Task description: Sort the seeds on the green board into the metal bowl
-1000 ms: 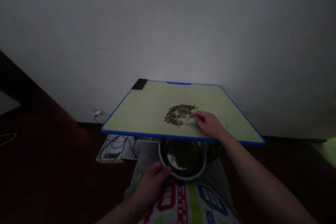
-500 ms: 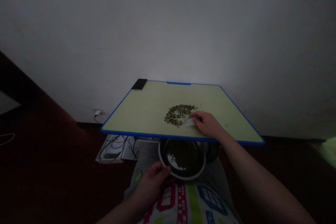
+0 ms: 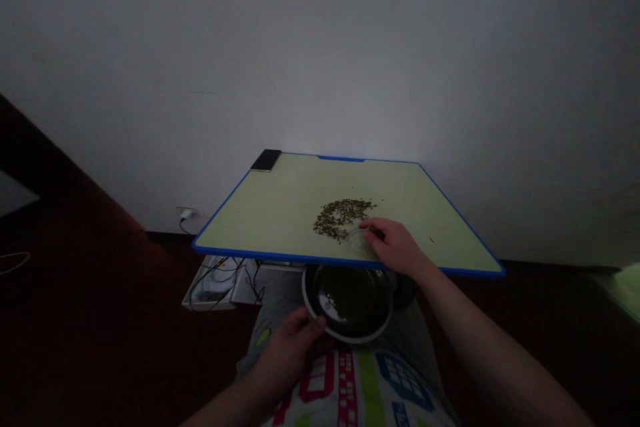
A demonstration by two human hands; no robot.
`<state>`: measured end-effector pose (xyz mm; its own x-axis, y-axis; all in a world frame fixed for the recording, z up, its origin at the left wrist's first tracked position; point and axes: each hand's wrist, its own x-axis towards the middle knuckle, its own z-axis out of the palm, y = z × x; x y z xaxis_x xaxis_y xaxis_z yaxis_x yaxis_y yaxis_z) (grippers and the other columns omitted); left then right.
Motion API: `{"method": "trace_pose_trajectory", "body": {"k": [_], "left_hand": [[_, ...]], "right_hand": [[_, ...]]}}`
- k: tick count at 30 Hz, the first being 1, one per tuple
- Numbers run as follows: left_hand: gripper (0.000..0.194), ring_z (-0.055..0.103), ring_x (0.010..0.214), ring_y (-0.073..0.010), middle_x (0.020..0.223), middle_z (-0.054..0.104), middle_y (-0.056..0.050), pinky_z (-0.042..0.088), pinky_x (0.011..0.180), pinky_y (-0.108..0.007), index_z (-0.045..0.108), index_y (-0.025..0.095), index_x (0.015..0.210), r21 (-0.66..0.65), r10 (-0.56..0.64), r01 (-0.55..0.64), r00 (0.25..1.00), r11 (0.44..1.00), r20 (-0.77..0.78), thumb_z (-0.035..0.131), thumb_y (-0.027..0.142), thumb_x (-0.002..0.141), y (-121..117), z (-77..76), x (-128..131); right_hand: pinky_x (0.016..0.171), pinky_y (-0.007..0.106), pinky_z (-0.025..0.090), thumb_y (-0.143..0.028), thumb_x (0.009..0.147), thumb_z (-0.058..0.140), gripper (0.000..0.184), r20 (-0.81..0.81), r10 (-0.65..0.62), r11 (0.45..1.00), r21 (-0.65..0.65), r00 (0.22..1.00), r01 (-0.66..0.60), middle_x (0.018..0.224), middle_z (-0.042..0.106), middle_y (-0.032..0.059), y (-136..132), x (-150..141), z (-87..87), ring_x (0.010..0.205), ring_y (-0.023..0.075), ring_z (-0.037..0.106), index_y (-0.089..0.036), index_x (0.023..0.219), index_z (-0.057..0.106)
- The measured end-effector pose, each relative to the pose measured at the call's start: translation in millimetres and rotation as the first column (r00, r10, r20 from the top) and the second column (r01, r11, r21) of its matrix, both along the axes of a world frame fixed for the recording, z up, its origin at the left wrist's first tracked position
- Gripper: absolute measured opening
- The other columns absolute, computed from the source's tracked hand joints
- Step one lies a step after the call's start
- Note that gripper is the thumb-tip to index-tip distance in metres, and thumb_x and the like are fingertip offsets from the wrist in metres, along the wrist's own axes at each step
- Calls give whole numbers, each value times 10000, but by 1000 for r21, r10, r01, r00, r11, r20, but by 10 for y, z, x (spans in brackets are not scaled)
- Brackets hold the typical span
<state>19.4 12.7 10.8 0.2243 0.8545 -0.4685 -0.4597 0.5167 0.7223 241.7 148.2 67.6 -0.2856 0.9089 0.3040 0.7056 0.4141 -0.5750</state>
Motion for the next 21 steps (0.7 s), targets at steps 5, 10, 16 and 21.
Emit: {"method": "trace_pose_trajectory", "body": {"k": [5,10,16,21], "left_hand": [[405,727,734,-195,770,785,-53,566,752,-294,721,153,742,5,-9,9,1000,1000,-3,897,419,493,6,9,1],[407,724,736,-192,771,781,-58,562,751,-289,718,151,754,2,-14,14,1000,1000,-4,891,425,508,3,-21,-10],[423,720,747,-193,803,781,-67,561,735,-286,733,148,787,19,-11,12,1000,1000,-14,885,436,518,20,-62,-13],[397,717,747,-191,789,777,-63,559,752,-293,721,149,746,6,-2,2,1000,1000,-11,891,423,513,19,-59,-17]], "right_hand": [[710,294,463,-194,844,513,250,6,34,999,33,999,-34,856,716,64,-44,-82,17,742,175,630,-172,1014,695],[713,296,460,-188,843,512,257,23,-2,1000,22,1000,2,852,715,75,6,-29,-10,747,177,627,-150,1021,693],[754,301,462,-184,845,520,259,49,4,1000,0,999,-4,882,721,80,54,-44,-26,773,177,632,-148,1033,694],[766,302,460,-188,849,528,248,65,28,1000,2,998,-28,911,724,80,97,-99,-22,801,181,638,-160,1028,698]]}}
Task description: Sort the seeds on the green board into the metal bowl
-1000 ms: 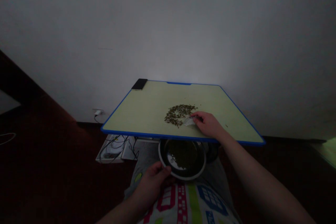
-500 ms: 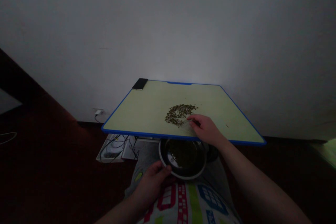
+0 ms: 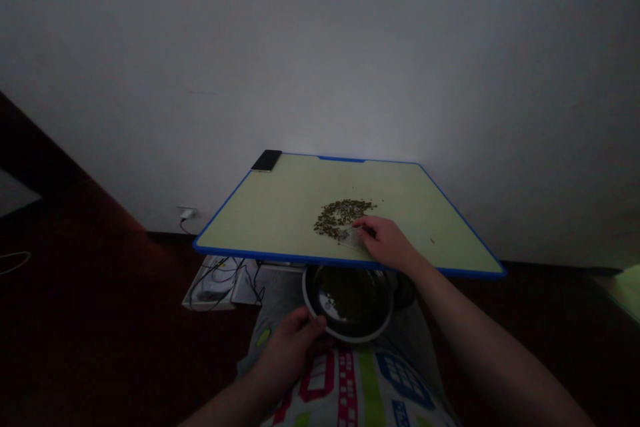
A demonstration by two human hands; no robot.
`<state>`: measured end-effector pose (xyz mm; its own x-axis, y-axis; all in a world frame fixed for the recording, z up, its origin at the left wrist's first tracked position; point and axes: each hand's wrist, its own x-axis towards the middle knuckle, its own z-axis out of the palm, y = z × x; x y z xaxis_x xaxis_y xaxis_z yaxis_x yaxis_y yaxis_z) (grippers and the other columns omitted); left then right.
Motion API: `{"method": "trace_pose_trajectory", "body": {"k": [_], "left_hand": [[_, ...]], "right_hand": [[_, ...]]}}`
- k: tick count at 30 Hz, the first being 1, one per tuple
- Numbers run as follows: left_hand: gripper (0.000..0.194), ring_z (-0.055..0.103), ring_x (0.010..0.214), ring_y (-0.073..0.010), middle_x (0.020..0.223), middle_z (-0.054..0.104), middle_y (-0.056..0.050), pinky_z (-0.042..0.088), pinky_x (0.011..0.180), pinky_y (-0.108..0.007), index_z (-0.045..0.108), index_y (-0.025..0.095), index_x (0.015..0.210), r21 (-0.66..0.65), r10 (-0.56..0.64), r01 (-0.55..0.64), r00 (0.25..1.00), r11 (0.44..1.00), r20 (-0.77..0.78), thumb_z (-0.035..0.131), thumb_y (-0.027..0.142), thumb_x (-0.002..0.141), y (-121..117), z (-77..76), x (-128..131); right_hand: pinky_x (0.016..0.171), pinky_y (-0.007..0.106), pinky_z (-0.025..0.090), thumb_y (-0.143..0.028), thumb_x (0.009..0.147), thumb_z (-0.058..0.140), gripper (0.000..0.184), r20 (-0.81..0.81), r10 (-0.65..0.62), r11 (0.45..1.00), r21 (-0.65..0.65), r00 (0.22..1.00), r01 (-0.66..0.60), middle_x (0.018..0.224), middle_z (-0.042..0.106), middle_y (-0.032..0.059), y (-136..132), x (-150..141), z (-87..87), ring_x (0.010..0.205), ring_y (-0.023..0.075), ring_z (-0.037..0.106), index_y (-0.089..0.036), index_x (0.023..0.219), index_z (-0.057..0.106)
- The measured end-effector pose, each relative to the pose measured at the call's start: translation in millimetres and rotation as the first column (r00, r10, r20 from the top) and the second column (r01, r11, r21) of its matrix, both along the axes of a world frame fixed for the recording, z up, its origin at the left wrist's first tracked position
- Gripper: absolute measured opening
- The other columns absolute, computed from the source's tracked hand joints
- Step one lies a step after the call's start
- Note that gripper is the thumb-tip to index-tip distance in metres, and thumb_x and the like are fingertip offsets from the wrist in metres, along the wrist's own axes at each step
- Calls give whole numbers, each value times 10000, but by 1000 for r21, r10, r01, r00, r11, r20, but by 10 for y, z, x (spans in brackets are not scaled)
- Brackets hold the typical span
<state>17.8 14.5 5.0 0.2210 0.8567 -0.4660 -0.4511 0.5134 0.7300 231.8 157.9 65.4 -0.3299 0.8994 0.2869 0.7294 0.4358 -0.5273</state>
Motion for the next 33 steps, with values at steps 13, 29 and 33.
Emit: {"method": "trace_pose_trajectory", "body": {"k": [13,29,33], "left_hand": [[388,712,698,-176,740,771,-46,558,733,-287,725,160,724,-14,10,-10,1000,1000,8,901,410,485,-5,-1,15],[403,734,769,-227,767,780,-71,558,759,-314,720,150,734,7,1,-1,1000,1000,5,895,423,497,-5,33,13],[401,736,776,-233,783,784,-80,557,762,-316,728,149,749,16,1,-1,1000,1000,17,892,422,505,-9,46,18]], "right_hand": [[802,312,478,-175,848,530,249,-52,219,974,-46,974,-221,969,730,65,71,-52,0,887,184,651,-183,1019,710],[743,319,486,-239,834,532,266,-64,50,996,-72,997,-55,927,732,65,-36,241,-3,802,190,644,-184,1014,720],[668,293,462,-266,827,520,302,-73,-59,996,-65,996,54,824,710,54,1,294,-42,695,169,601,-160,1032,715]]}}
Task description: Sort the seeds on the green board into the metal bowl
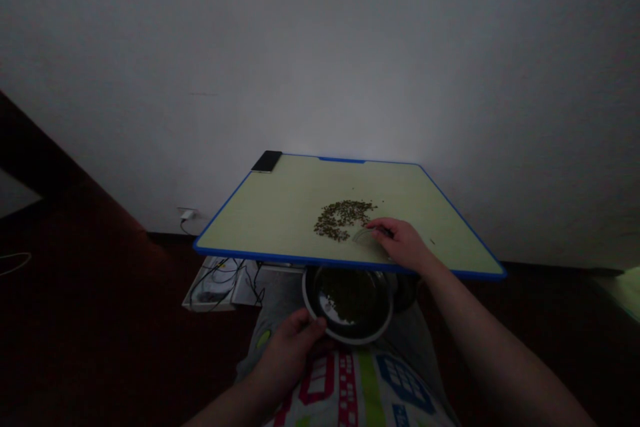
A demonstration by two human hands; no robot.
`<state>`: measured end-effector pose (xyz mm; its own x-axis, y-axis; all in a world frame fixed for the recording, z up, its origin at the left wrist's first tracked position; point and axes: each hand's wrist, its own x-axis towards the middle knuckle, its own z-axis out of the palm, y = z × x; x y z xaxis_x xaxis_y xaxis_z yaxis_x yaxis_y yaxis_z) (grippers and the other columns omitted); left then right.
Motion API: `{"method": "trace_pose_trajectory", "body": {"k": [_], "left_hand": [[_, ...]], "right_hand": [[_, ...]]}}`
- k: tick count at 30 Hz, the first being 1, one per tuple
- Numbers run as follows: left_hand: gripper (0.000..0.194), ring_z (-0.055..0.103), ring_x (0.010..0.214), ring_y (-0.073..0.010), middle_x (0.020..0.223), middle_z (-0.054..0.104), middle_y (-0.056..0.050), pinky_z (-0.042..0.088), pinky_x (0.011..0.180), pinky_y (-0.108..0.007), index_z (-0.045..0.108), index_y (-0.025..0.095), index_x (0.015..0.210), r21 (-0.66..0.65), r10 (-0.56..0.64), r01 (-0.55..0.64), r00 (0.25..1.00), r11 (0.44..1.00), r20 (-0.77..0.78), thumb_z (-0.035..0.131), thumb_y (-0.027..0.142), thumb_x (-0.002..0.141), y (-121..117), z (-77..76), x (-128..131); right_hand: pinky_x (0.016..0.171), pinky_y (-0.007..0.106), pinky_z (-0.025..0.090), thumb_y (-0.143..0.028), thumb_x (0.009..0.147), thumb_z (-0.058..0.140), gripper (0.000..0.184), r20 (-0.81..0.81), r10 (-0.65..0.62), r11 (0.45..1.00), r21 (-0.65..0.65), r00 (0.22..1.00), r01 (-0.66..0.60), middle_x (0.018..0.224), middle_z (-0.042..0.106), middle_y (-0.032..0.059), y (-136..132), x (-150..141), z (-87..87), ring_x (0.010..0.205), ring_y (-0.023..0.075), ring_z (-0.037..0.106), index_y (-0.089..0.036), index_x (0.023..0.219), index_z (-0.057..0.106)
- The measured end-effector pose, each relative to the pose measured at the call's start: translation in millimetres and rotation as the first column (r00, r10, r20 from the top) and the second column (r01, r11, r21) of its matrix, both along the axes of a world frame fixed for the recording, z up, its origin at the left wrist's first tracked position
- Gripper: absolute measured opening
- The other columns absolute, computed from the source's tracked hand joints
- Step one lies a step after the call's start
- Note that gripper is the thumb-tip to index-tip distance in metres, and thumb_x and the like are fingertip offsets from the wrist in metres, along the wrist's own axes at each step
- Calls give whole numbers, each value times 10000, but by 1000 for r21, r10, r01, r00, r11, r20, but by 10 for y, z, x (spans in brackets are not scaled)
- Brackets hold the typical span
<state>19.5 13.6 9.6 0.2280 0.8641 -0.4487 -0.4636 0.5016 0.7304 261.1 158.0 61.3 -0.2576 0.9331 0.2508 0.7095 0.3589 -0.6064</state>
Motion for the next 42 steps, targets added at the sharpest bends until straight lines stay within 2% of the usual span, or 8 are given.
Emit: {"method": "trace_pose_trajectory", "body": {"k": [6,10,16,19,25,31,35,42], "left_hand": [[413,734,795,-232,833,789,-87,561,777,-323,731,149,792,-2,-13,13,1000,1000,-8,882,425,523,1,-10,-18],[414,732,797,-231,822,786,-80,565,770,-319,725,153,775,5,-11,12,999,1000,-36,886,432,515,5,-30,-22],[377,731,793,-234,813,784,-80,563,758,-316,729,157,761,20,-11,11,1000,1000,-10,879,416,533,-2,-32,-8],[385,733,781,-238,801,783,-89,561,760,-322,724,148,759,9,-5,6,1000,1000,-5,884,407,523,-3,-11,-3],[394,735,776,-219,801,784,-90,553,747,-286,725,143,777,-14,-17,17,1000,1000,-12,884,406,530,-6,16,-7],[382,736,777,-227,807,787,-86,562,765,-313,733,144,780,21,-4,4,1000,1000,8,877,410,546,9,-50,-13],[395,736,755,-221,781,785,-71,563,749,-305,726,153,747,8,0,0,1000,1000,-3,889,426,512,9,-26,-3],[399,735,737,-209,775,788,-70,563,729,-285,727,153,740,-3,-3,3,1000,1000,-25,891,429,503,12,-10,-6]], "right_hand": [[656,292,445,-251,821,513,302,21,-49,999,-1,999,49,746,684,44,44,-43,14,644,162,572,-148,1014,720],[661,282,442,-241,822,519,288,30,-63,998,22,998,62,783,697,46,55,-40,12,673,160,587,-160,1010,721],[633,273,443,-267,838,516,289,23,-20,999,32,1000,19,732,685,35,0,-63,4,642,155,586,-156,1020,711],[657,280,451,-259,838,516,288,37,-12,999,50,999,10,790,708,50,-17,-84,13,669,158,598,-160,1027,710],[661,282,449,-256,836,512,294,65,-76,996,53,995,72,786,710,54,-18,-92,32,659,159,595,-165,1025,718],[647,280,442,-262,832,507,303,70,-96,993,73,993,91,747,696,53,-14,-88,25,633,156,578,-162,1016,726],[648,281,444,-274,836,506,302,71,-114,990,90,991,108,744,697,53,4,-75,11,628,156,574,-165,1008,728],[704,288,468,-235,843,513,279,85,-101,993,63,991,96,863,731,69,39,-98,29,718,170,625,-167,1017,721]]}}
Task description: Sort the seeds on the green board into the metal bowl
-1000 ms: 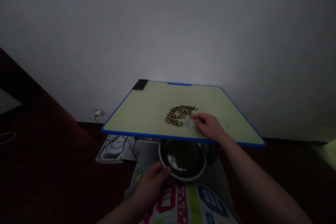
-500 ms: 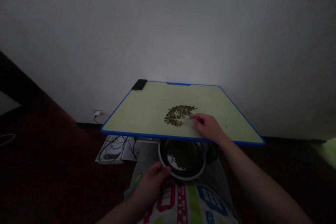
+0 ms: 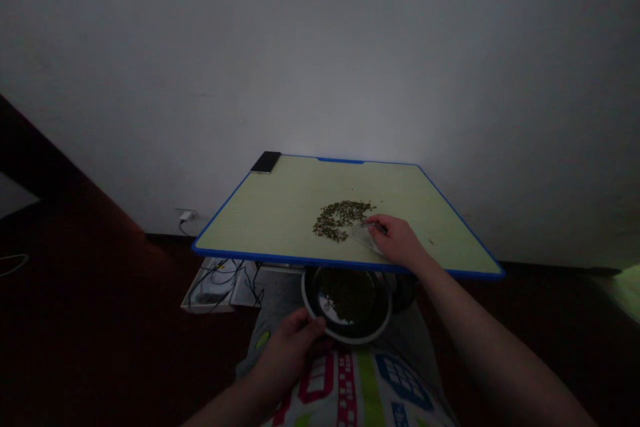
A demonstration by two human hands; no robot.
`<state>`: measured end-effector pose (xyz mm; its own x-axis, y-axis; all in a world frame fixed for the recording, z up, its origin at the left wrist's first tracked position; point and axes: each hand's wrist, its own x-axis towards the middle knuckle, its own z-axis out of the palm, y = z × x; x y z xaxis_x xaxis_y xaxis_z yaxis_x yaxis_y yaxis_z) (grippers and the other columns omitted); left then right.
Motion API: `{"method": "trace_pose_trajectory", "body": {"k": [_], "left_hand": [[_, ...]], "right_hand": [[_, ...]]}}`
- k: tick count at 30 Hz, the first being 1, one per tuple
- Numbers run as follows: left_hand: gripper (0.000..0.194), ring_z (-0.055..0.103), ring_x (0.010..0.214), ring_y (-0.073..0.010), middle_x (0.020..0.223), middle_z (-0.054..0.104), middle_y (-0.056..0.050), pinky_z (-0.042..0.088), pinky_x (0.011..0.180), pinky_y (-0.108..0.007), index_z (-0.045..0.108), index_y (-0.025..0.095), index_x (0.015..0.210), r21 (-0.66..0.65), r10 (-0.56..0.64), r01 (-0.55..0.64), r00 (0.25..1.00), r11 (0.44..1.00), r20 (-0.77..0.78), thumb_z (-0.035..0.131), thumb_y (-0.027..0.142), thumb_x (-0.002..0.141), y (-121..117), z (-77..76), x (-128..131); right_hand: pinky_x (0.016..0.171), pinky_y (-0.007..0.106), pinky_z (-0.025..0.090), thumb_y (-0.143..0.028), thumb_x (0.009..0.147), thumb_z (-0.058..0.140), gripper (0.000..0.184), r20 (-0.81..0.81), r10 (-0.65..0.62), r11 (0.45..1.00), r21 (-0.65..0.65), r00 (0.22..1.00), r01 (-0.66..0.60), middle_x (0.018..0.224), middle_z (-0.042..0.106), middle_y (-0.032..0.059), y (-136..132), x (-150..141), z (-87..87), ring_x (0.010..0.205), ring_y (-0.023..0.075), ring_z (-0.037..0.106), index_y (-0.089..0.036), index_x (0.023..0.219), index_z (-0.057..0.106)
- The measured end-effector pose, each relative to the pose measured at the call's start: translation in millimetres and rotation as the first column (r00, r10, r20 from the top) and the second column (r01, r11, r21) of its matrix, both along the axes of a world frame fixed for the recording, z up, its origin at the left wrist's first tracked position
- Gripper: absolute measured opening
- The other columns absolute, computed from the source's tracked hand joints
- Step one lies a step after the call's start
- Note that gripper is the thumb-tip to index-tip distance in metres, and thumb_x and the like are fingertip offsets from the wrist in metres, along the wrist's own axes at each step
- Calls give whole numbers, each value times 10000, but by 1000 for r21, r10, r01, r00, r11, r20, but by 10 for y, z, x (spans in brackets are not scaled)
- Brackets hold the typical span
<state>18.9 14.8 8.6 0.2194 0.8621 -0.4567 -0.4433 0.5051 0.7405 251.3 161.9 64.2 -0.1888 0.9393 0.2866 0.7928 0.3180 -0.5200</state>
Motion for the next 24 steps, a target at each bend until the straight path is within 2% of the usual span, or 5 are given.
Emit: {"method": "trace_pose_trajectory", "body": {"k": [4,13,19,24], "left_hand": [[409,738,774,-223,789,787,-74,563,764,-302,724,149,747,1,-9,9,1000,1000,4,888,438,508,-5,-1,-5],[389,727,759,-219,811,784,-90,556,728,-297,722,143,765,19,-8,8,1000,1000,13,879,419,539,-16,-15,-11],[419,713,734,-196,794,777,-76,551,742,-298,727,144,768,-13,2,-2,1000,1000,-21,891,425,504,-13,-30,-20],[399,709,744,-199,818,778,-84,545,742,-302,731,145,785,-9,-7,7,1000,1000,-22,882,414,531,-11,-12,-30]], "right_hand": [[791,317,479,-205,846,526,262,8,29,1000,-8,1000,-29,968,736,86,51,-22,10,836,193,651,-175,1019,720],[811,328,482,-200,842,545,249,-8,63,998,-10,998,-63,980,731,83,106,-65,-2,872,200,653,-180,1029,709],[748,300,478,-208,840,543,255,-60,65,998,-15,996,-66,903,730,74,81,-46,-32,792,179,644,-161,1030,706],[716,288,468,-213,830,547,249,-94,79,997,-10,992,-80,884,727,67,84,-27,-60,764,171,635,-169,1012,710]]}}
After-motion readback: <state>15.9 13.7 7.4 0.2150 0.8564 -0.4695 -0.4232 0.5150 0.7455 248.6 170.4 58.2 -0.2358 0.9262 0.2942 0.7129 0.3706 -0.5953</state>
